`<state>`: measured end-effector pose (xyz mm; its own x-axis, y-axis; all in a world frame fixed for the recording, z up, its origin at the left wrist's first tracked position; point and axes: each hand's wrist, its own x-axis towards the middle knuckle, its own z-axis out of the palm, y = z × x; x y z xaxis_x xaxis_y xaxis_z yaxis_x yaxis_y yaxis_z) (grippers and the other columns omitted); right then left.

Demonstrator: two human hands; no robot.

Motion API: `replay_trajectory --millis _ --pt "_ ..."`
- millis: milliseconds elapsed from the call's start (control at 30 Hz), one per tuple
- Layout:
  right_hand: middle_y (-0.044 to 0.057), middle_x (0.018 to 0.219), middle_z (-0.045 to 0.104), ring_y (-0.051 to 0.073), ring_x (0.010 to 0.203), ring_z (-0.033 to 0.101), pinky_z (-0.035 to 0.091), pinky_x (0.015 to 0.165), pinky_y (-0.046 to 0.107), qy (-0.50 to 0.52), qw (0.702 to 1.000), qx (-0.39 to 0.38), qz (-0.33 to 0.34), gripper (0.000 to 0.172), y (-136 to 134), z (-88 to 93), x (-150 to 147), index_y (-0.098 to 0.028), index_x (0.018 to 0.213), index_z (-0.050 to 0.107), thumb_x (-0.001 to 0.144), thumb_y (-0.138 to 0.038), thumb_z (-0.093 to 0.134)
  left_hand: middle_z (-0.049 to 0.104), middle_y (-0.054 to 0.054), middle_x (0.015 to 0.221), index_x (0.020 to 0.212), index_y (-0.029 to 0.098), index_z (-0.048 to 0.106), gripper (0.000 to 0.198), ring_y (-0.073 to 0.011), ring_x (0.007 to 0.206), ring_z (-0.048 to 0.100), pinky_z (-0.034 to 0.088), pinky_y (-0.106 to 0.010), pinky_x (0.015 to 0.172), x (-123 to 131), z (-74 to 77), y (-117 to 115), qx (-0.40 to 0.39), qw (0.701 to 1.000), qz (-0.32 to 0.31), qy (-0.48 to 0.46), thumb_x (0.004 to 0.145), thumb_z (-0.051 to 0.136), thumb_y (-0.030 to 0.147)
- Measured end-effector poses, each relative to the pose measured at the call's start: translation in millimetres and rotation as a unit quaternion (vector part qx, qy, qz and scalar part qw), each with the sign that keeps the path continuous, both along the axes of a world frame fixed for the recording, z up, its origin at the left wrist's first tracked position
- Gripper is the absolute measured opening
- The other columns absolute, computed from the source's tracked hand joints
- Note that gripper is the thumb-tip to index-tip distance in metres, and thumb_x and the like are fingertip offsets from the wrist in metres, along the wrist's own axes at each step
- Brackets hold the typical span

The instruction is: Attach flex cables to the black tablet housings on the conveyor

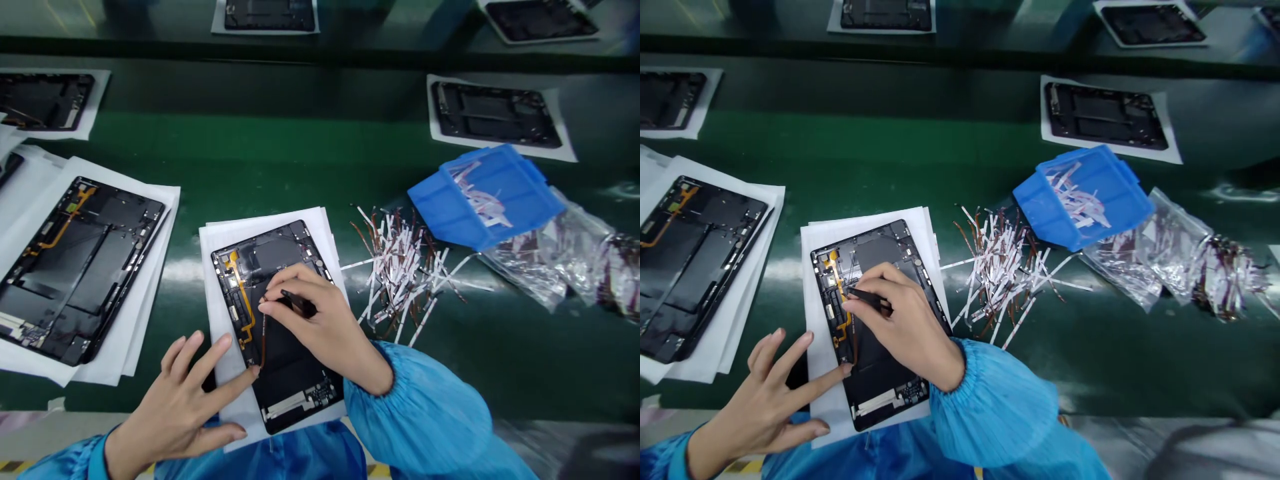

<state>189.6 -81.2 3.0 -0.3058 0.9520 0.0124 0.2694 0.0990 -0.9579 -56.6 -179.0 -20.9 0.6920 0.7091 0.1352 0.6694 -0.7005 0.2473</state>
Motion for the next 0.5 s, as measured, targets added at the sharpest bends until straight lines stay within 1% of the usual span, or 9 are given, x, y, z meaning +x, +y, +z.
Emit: replay_trajectory --millis 67,133,233,300,400,433,500 --pt "0.002 0.096 0.065 0.015 0.088 0.067 0.055 0.075 0.029 0.002 1.0 0.0 0.003 0.003 0.6 -0.4 0.0 -0.02 0.087 0.07 0.088 -0.023 0.07 0.038 -0.005 0.153 0.138 0.04 0.057 0.061 -0.0338 0.153 -0.004 -0.004 -0.045 0.122 0.8 0.0 1.3 0.021 1.0 -0.005 0.003 0.082 0.066 0.064" --pt "0.002 0.096 0.065 0.015 0.088 0.066 0.055 0.075 0.029 0.0 1.0 -0.004 0.004 0.003 0.9 -0.6 -0.1 -0.02 0.087 0.07 0.089 -0.023 0.069 0.043 -0.005 0.15 0.135 0.039 0.06 0.062 -0.0337 0.153 -0.006 -0.006 -0.045 0.122 1.3 0.2 2.1 0.032 0.999 -0.01 0.004 0.081 0.062 0.071" --pt "0.002 0.094 0.064 0.015 0.086 0.066 0.054 0.072 0.029 -0.008 1.0 -0.015 0.002 0.004 1.1 -0.8 0.0 -0.021 0.085 0.068 0.089 -0.023 0.069 0.049 -0.007 0.145 0.136 0.037 0.06 0.074 -0.0341 0.152 -0.003 -0.006 -0.047 0.122 1.7 1.1 3.5 0.025 0.999 -0.024 0.006 0.078 0.054 0.081" --pt "0.001 0.093 0.063 0.015 0.084 0.066 0.054 0.07 0.028 -0.016 1.0 -0.019 0.002 0.006 1.3 -0.8 0.2 -0.021 0.085 0.068 0.09 -0.024 0.068 0.051 -0.008 0.145 0.137 0.035 0.059 0.081 -0.036 0.151 0.002 -0.006 -0.048 0.121 1.6 1.8 4.4 0.015 0.999 -0.031 0.007 0.074 0.053 0.085" --pt "0.001 0.093 0.063 0.014 0.082 0.065 0.052 0.068 0.027 -0.026 0.999 -0.021 0.003 0.006 1.5 -0.3 0.7 -0.021 0.086 0.068 0.09 -0.024 0.067 0.045 -0.01 0.151 0.139 0.033 0.058 0.087 -0.0397 0.149 0.01 -0.003 -0.05 0.12 1.2 2.8 6.4 -0.006 0.999 -0.032 -0.001 0.072 0.049 0.088" --pt "0.001 0.094 0.063 0.013 0.082 0.065 0.052 0.067 0.026 -0.028 0.999 -0.022 0.002 0.006 1.6 -0.1 0.8 -0.021 0.086 0.068 0.09 -0.024 0.067 0.04 -0.01 0.154 0.14 0.033 0.057 0.085 -0.0404 0.148 0.011 -0.002 -0.05 0.12 1.1 3.2 7.3 -0.018 0.999 -0.032 -0.002 0.075 0.047 0.087" --pt "0.001 0.095 0.064 0.013 0.081 0.065 0.053 0.069 0.026 -0.03 0.999 -0.021 0.002 0.005 1.6 -0.2 0.7 -0.021 0.085 0.068 0.09 -0.023 0.067 0.032 -0.011 0.159 0.141 0.032 0.055 0.076 -0.0414 0.147 0.015 0.001 -0.051 0.118 1.1 4.2 9.7 -0.048 0.998 -0.036 -0.005 0.084 0.044 0.08"
